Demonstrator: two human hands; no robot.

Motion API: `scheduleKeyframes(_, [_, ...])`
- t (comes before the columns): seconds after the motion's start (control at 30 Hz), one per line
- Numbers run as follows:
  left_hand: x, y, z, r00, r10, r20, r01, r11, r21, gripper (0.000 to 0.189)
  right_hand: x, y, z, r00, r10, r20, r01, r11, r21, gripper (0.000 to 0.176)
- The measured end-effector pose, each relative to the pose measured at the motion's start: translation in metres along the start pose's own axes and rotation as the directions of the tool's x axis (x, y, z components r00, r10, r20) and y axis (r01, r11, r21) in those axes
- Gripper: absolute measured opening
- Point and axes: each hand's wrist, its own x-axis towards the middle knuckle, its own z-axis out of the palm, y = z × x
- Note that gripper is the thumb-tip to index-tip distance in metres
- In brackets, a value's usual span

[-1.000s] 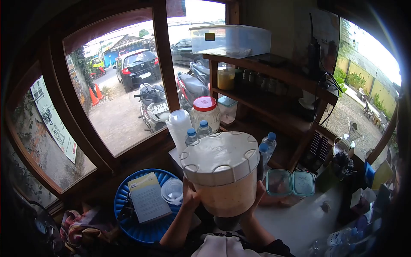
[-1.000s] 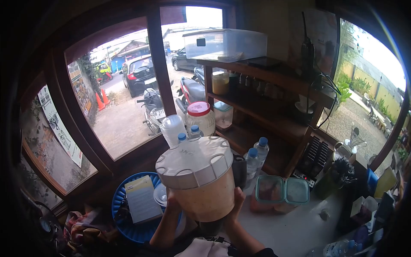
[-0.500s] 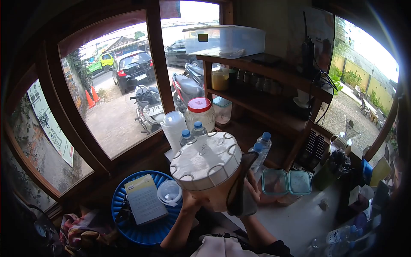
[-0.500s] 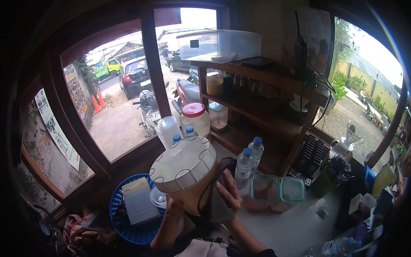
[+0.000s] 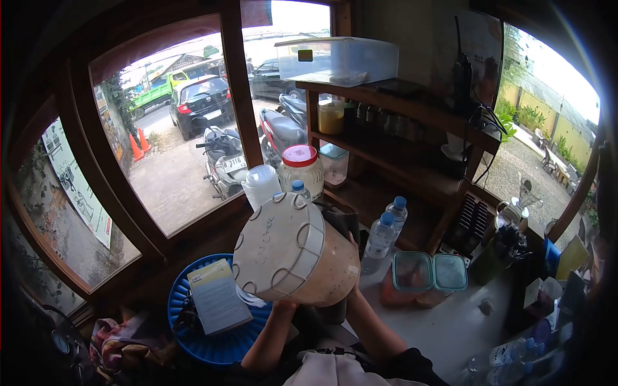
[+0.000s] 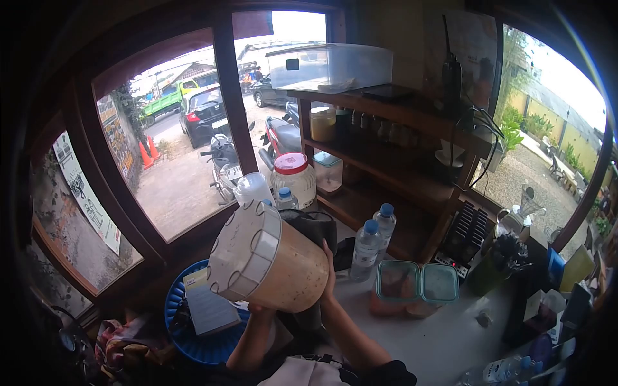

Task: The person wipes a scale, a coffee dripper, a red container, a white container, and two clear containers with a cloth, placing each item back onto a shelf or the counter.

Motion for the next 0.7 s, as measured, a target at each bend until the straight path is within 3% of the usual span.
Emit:
scheduleKeyframes(0.03, [0.004,-0.005,-0.009,0.995,0.056,0.084,-0.059,0.998,0.035,0.107,-0.006,0.002,0.004,0.994,0.109,-0.005,-0.109,0.994,0.027,0.052])
scheduleKeyframes(0.1, [0.006,-0.011,-0.013,0.961,0.220,0.170,-0.265,0.908,0.325,0.101,-0.023,0.003,0.010,0.946,0.323,-0.011,-0.321,0.943,0.083,0.053])
scheduleKeyframes(0.13, [0.006,-0.014,-0.009,0.924,0.325,0.201,-0.380,0.739,0.557,0.097,-0.031,0.004,0.012,0.905,0.426,-0.008,-0.423,0.900,0.109,0.054])
scheduleKeyframes(0.17, [0.008,-0.012,-0.007,0.925,0.323,0.199,-0.372,0.668,0.644,0.095,-0.039,0.004,0.012,0.852,0.524,-0.001,-0.519,0.844,0.135,0.055])
scheduleKeyframes(0.2, [0.010,-0.009,-0.003,0.926,0.322,0.197,-0.359,0.589,0.724,0.094,-0.044,0.004,0.007,0.847,0.518,0.117,-0.531,0.823,0.201,0.058])
scheduleKeyframes(0.23, [0.015,0.001,0.005,0.963,0.229,0.139,-0.259,0.667,0.698,0.094,-0.048,0.001,0.001,0.835,0.497,0.236,-0.547,0.796,0.260,0.061])
scheduleKeyframes(0.27, [0.018,0.001,0.006,0.964,0.241,0.109,-0.249,0.693,0.677,0.096,-0.051,-0.002,-0.001,0.815,0.461,0.351,-0.567,0.761,0.316,0.064])
scheduleKeyframes(0.37, [0.030,0.002,0.016,0.944,0.331,0.014,-0.267,0.736,0.621,0.103,-0.085,-0.035,0.026,0.902,0.394,0.178,-0.430,0.776,0.461,0.071])
scheduleKeyframes(0.43, [0.031,0.007,0.032,0.963,0.248,-0.109,-0.172,0.868,0.466,0.105,-0.088,-0.033,0.021,0.946,0.318,0.068,-0.325,0.915,0.237,0.076])
scheduleKeyframes(0.5, [0.026,0.006,0.036,0.971,0.162,-0.173,-0.099,0.939,0.328,0.106,-0.082,-0.017,0.011,0.973,0.228,-0.040,-0.230,0.972,-0.048,0.077])
scheduleKeyframes(0.6, [0.020,0.010,0.042,0.977,0.124,-0.172,-0.078,0.965,0.252,0.106,-0.057,-0.014,0.012,0.993,0.057,-0.108,-0.049,0.996,0.075,0.075])
scheduleKeyframes(0.7, [0.006,0.011,0.038,0.978,0.079,-0.192,-0.035,0.975,0.221,0.105,-0.034,-0.047,0.022,0.999,0.006,-0.043,0.002,0.980,0.197,0.065])
